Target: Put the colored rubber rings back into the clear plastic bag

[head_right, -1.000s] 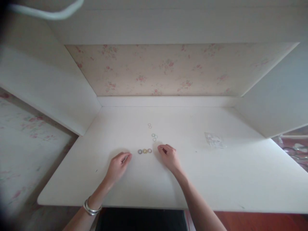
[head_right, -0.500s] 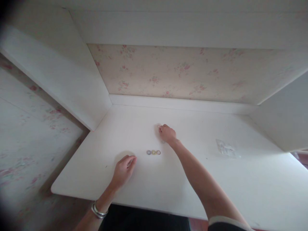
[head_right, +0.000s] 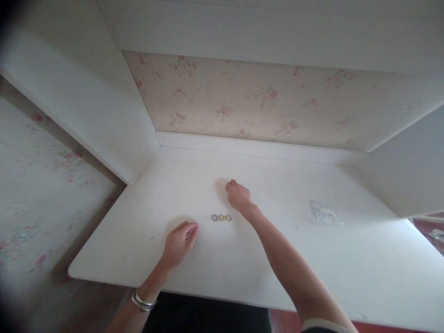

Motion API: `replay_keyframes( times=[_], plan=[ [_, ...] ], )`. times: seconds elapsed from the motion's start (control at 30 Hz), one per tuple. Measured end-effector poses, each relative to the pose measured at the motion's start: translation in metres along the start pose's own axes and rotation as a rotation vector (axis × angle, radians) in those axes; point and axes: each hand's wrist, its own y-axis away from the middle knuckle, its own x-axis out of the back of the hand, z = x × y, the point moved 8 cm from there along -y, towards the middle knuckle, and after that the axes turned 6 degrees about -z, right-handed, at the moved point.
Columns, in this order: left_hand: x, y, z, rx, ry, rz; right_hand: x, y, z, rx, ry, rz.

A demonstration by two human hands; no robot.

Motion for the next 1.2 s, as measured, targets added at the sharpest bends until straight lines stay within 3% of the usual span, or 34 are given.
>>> replay_keyframes(
  times=[0.17,0.37,0.53,0.93,1.2],
  plan=[
    [-0.001,0.000,0.001,-0.008,-0.047,-0.008,0.005,0.056,-0.008,0.117,-0.102,0.159],
    [-0.003,0.000,0.003,-0.012,-0.085,-0.020,-0.021,0.100,-0.006,0.203,-0.068,0.206],
    [-0.005,0.001,0.006,-0.007,-0.126,-0.050,-0.033,0.112,-0.008,0.243,-0.025,0.230],
    [-0.004,0.001,0.007,-0.005,-0.120,-0.039,-0.031,0.112,-0.011,0.276,-0.071,0.228],
    [0.003,-0.016,0.001,0.013,0.087,-0.097,-0.029,0.137,0.034,0.042,-0.375,0.381]
  ],
)
